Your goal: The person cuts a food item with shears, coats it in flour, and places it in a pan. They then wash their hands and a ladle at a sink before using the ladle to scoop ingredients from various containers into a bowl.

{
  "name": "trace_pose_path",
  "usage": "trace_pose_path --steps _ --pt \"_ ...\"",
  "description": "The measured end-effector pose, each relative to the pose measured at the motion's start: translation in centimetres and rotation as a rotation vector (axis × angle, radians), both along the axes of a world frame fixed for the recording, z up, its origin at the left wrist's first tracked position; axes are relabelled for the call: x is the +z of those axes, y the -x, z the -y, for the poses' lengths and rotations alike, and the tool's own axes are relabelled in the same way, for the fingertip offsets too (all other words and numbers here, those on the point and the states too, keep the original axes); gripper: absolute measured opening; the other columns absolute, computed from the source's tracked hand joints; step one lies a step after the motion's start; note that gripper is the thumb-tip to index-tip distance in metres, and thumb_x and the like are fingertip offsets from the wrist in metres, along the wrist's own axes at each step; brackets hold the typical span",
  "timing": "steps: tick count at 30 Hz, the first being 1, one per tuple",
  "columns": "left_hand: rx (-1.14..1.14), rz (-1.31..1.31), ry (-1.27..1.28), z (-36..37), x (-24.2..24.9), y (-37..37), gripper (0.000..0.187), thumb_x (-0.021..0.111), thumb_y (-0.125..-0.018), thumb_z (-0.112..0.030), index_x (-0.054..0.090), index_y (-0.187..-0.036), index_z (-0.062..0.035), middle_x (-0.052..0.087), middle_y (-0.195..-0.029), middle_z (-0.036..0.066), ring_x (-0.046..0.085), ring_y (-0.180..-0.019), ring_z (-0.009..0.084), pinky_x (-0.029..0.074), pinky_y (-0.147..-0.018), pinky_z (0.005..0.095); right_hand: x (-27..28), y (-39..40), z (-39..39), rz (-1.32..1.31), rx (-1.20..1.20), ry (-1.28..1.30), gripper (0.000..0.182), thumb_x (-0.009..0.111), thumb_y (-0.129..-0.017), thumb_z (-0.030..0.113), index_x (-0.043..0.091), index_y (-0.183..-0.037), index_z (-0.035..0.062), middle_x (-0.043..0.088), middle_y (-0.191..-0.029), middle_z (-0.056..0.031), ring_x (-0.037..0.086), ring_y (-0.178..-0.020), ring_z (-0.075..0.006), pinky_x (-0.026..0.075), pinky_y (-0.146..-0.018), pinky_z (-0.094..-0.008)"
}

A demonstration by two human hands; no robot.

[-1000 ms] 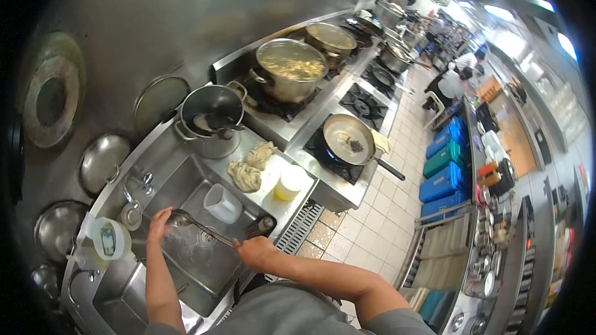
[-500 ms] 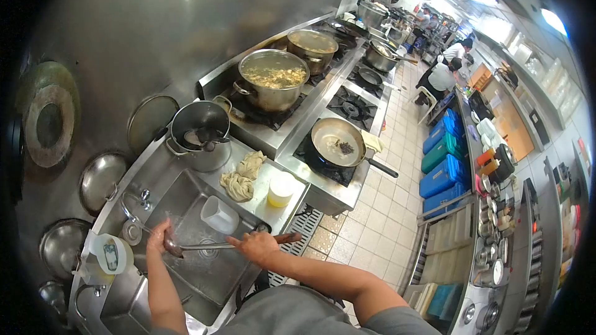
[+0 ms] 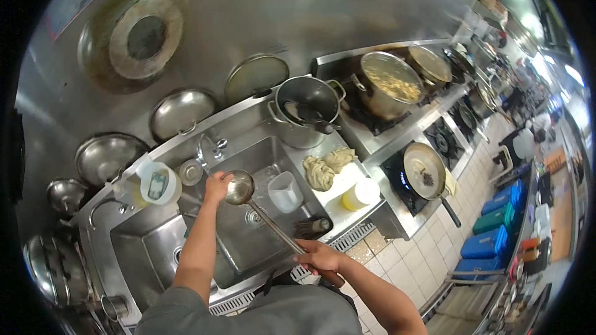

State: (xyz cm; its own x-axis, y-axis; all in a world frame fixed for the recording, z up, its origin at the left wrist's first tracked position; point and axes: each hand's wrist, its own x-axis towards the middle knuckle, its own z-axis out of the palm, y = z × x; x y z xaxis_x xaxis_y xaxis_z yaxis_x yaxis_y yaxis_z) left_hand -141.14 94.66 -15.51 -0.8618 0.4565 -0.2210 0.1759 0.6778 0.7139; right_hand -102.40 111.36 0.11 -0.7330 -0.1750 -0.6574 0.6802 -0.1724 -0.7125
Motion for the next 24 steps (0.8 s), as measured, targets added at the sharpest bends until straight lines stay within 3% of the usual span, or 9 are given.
trace_pose_path --steps 4,6,10,12,18,19,20,22,24 --pt "-0.462 -0.186 -0.073 -1.1 3.7 0.2 0.025 0.073 -0.090 -0.023 0.078 -0.111 -0.0106 0.077 -0.103 0.016 0.073 -0.095 0.0302 0.055 -0.087 0.0386 1.4 0.2 0.3 -0.033 0.199 -0.340 0.066 0.064 -0.099 0.019 0.038 -0.159 0.0126 0.066 -0.087 -0.0084 0.063 -0.065 -0.0166 0.054 -0.063 -0.0308" --pt "-0.714 -0.201 0.280 -2.3 7.1 -1.1 0.025 0.070 -0.091 -0.022 0.078 -0.114 -0.0148 0.076 -0.112 0.013 0.072 -0.104 0.0311 0.056 -0.093 0.0405 -0.6 0.1 0.7 -0.422 0.242 -0.686 0.069 0.066 -0.095 0.018 0.038 -0.157 0.0120 0.072 -0.104 -0.0213 0.072 -0.090 -0.0322 0.057 -0.082 -0.0409" --pt "-1.006 -0.361 0.312 -1.9 5.2 -0.9 0.025 0.067 -0.093 -0.023 0.078 -0.115 -0.0188 0.077 -0.113 0.009 0.072 -0.104 0.0255 0.055 -0.094 0.0365 2.9 1.9 1.5 -0.026 0.447 -0.924 0.069 0.065 -0.092 0.019 0.039 -0.155 0.0086 0.068 -0.122 -0.0285 0.065 -0.114 -0.0454 0.051 -0.099 -0.0511" --pt "-0.528 0.151 0.144 -1.2 4.1 1.3 0.025 0.067 -0.094 -0.018 0.078 -0.117 -0.0159 0.078 -0.114 0.007 0.071 -0.102 0.0179 0.054 -0.093 0.0315 1.3 2.0 1.2 -0.121 0.392 -0.985 0.071 0.066 -0.091 0.019 0.038 -0.156 0.0072 0.066 -0.125 -0.0290 0.064 -0.115 -0.0458 0.050 -0.100 -0.0495" --pt "0.063 0.245 -0.632 1.2 -3.2 -1.1 0.022 0.073 -0.096 -0.016 0.076 -0.112 -0.0008 0.077 -0.110 0.008 0.069 -0.101 0.0138 0.052 -0.094 0.0307 0.3 1.4 -1.0 -0.315 0.248 -0.729 0.076 0.069 -0.090 0.019 0.037 -0.157 0.0034 0.066 -0.128 -0.0286 0.066 -0.119 -0.0400 0.050 -0.103 -0.0429" --pt "0.109 0.234 -0.665 1.3 -6.3 -1.5 0.025 0.071 -0.099 -0.020 0.074 -0.114 0.0012 0.075 -0.103 0.006 0.069 -0.098 0.0171 0.053 -0.094 0.0319 -2.0 0.7 -1.2 -0.437 0.210 -0.751 0.077 0.070 -0.090 0.018 0.037 -0.158 0.0028 0.073 -0.113 -0.0227 0.073 -0.096 -0.0316 0.055 -0.090 -0.0391" --pt "0.116 0.237 -0.665 1.6 -7.7 -2.6 0.025 0.071 -0.099 -0.020 0.074 -0.114 0.0012 0.075 -0.103 0.006 0.069 -0.098 0.0171 0.053 -0.094 0.0319 -1.1 1.1 -1.0 -0.435 0.217 -0.748 0.077 0.070 -0.090 0.018 0.037 -0.158 0.0028 0.073 -0.113 -0.0227 0.073 -0.096 -0.0316 0.055 -0.090 -0.0391" --pt "0.522 0.475 -0.957 1.2 -9.9 -5.2 0.037 0.070 -0.101 -0.025 0.067 -0.125 0.0024 0.072 -0.112 0.008 0.067 -0.100 0.0199 0.053 -0.096 0.0359 2.1 2.3 -0.3 -0.069 0.183 -0.473 0.074 0.069 -0.092 0.016 0.039 -0.157 0.0039 0.071 -0.092 -0.0131 0.065 -0.068 -0.0193 0.055 -0.070 -0.0334" --pt "0.635 0.603 -1.230 0.3 -12.5 -6.8 0.047 0.067 -0.102 -0.033 0.060 -0.134 0.0020 0.066 -0.126 0.013 0.066 -0.107 0.0250 0.054 -0.096 0.0411 1.1 2.7 0.1 -0.064 0.168 -0.388 0.070 0.068 -0.094 0.015 0.040 -0.158 0.0059 0.068 -0.090 -0.0080 0.060 -0.066 -0.0146 0.052 -0.064 -0.0302"
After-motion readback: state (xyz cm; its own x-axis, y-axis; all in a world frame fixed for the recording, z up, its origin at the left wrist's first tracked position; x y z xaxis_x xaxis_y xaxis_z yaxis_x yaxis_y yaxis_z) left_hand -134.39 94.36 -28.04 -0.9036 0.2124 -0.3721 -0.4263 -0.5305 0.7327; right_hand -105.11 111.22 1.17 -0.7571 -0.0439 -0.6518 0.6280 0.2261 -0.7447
